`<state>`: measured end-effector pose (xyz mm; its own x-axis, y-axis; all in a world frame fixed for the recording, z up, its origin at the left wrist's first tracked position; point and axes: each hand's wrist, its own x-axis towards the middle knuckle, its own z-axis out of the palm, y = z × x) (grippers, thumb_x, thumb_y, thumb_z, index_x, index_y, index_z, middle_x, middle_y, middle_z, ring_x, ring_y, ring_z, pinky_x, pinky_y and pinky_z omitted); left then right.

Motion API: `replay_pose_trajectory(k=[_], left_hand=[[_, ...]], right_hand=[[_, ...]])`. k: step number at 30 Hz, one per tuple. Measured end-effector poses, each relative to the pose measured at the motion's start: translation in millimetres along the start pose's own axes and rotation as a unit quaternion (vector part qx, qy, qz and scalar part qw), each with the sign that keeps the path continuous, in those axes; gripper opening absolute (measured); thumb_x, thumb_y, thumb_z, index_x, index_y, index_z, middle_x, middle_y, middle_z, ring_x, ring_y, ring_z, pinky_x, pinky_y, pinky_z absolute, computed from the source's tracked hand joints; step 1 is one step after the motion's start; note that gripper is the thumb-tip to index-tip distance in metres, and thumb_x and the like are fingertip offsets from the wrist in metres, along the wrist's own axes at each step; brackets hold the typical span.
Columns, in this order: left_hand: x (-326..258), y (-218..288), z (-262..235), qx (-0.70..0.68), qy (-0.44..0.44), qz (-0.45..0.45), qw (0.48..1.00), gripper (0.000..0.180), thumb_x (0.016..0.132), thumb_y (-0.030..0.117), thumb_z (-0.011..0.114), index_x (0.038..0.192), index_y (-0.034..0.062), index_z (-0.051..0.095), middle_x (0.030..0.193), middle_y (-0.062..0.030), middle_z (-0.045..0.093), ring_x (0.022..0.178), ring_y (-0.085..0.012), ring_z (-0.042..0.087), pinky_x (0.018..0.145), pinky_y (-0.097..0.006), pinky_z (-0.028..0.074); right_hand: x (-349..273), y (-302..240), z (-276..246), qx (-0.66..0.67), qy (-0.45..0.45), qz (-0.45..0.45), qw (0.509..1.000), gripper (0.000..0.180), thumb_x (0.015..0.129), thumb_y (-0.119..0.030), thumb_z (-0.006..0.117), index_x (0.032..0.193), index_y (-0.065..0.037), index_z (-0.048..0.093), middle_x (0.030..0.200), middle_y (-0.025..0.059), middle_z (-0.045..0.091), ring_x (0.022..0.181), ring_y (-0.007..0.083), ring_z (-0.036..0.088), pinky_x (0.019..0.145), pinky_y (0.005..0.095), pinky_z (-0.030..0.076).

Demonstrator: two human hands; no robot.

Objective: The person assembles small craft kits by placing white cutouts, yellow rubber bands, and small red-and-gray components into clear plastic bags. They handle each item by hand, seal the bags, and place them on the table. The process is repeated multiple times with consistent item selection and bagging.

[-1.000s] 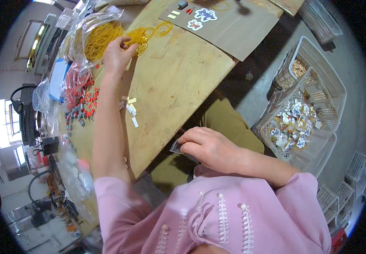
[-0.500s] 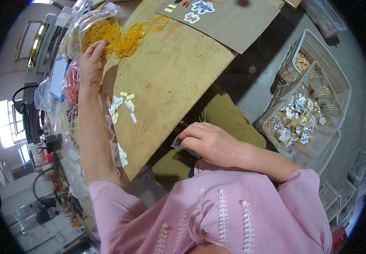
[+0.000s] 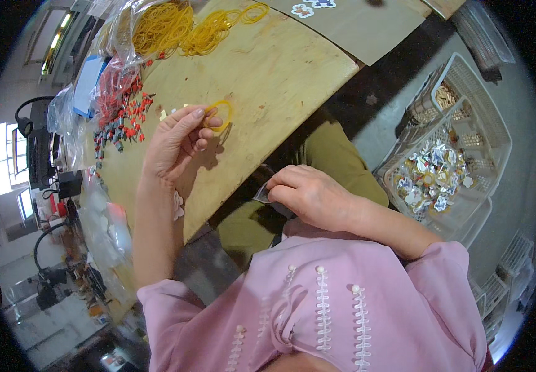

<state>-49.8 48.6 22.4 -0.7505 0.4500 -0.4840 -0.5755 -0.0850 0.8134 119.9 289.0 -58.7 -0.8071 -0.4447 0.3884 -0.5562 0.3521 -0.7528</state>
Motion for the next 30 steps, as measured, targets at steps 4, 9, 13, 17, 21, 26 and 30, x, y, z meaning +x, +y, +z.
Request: replay_pose_trajectory(k=[4, 9, 13, 17, 21, 26, 30], left_hand=[[-14, -7, 5, 0.010, 0.008, 0.001, 1.000, 0.020, 0.106, 0.012, 0.066, 0.118, -0.0028, 0.072, 0.100, -0.0189, 0.079, 0.074, -0.0143, 0.076, 0.061, -0.022, 0.062], [-16, -11, -1, 0.051, 0.016, 0.005, 0.999, 0.021, 0.107, 0.013, 0.065, 0.118, -0.0035, 0.071, 0.100, -0.0193, 0.079, 0.073, -0.0142, 0.075, 0.060, -0.021, 0.060], [-16, -11, -2, 0.049, 0.023, -0.005, 0.999, 0.020, 0.107, 0.012, 0.065, 0.118, -0.0034, 0.071, 0.099, -0.0190, 0.079, 0.072, -0.0140, 0.075, 0.059, -0.021, 0.059], [-12, -11, 0, 0.046, 0.040, -0.016, 0.998, 0.020, 0.107, 0.011, 0.064, 0.118, -0.0038, 0.071, 0.099, -0.0195, 0.079, 0.070, -0.0140, 0.075, 0.058, -0.021, 0.059], [-8, -6, 5, 0.076, 0.009, -0.022, 0.997, 0.020, 0.101, 0.010, 0.071, 0.118, -0.0011, 0.072, 0.095, -0.0120, 0.078, 0.073, -0.0117, 0.074, 0.062, -0.022, 0.059], [7, 6, 14, 0.482, -0.041, 0.054, 0.874, 0.027, 0.093, 0.003, 0.073, 0.119, 0.0008, 0.072, 0.088, -0.0057, 0.075, 0.079, -0.0157, 0.072, 0.068, -0.031, 0.056], [43, 9, 9, 0.667, 0.060, 0.295, 0.682, 0.027, 0.091, 0.008, 0.069, 0.117, 0.0073, 0.071, 0.096, -0.0109, 0.073, 0.083, -0.0272, 0.072, 0.076, -0.040, 0.056]], right_hand=[[1, 0, 5, 0.001, -0.019, 0.001, 1.000, 0.020, 0.082, -0.004, 0.071, 0.102, -0.003, 0.069, 0.113, 0.0125, 0.069, 0.109, 0.0327, 0.067, 0.094, 0.0423, 0.055], [2, 2, 9, 0.010, -0.025, 0.007, 1.000, 0.021, 0.081, -0.003, 0.070, 0.102, -0.004, 0.069, 0.114, 0.0127, 0.069, 0.109, 0.0333, 0.067, 0.094, 0.0427, 0.055], [1, 5, 9, 0.012, -0.026, 0.012, 1.000, 0.024, 0.078, -0.004, 0.073, 0.102, -0.004, 0.069, 0.114, 0.0127, 0.069, 0.110, 0.0334, 0.067, 0.094, 0.0427, 0.055], [-1, 11, 8, 0.019, -0.025, 0.016, 0.999, 0.035, 0.070, -0.006, 0.081, 0.103, -0.004, 0.069, 0.115, 0.0126, 0.069, 0.111, 0.0338, 0.066, 0.095, 0.0433, 0.055], [-2, 12, 3, 0.029, -0.026, 0.023, 0.999, 0.043, 0.065, -0.008, 0.086, 0.104, -0.004, 0.068, 0.116, 0.0126, 0.068, 0.111, 0.0342, 0.066, 0.095, 0.0436, 0.055], [-3, 19, 0, 0.026, -0.025, 0.030, 0.999, 0.040, 0.069, -0.009, 0.084, 0.105, -0.003, 0.067, 0.117, 0.0129, 0.068, 0.111, 0.0342, 0.066, 0.096, 0.0436, 0.054], [-3, 23, 0, 0.026, -0.020, 0.031, 0.999, 0.031, 0.076, -0.008, 0.078, 0.104, -0.003, 0.067, 0.117, 0.0136, 0.068, 0.111, 0.0345, 0.066, 0.096, 0.0436, 0.054]])
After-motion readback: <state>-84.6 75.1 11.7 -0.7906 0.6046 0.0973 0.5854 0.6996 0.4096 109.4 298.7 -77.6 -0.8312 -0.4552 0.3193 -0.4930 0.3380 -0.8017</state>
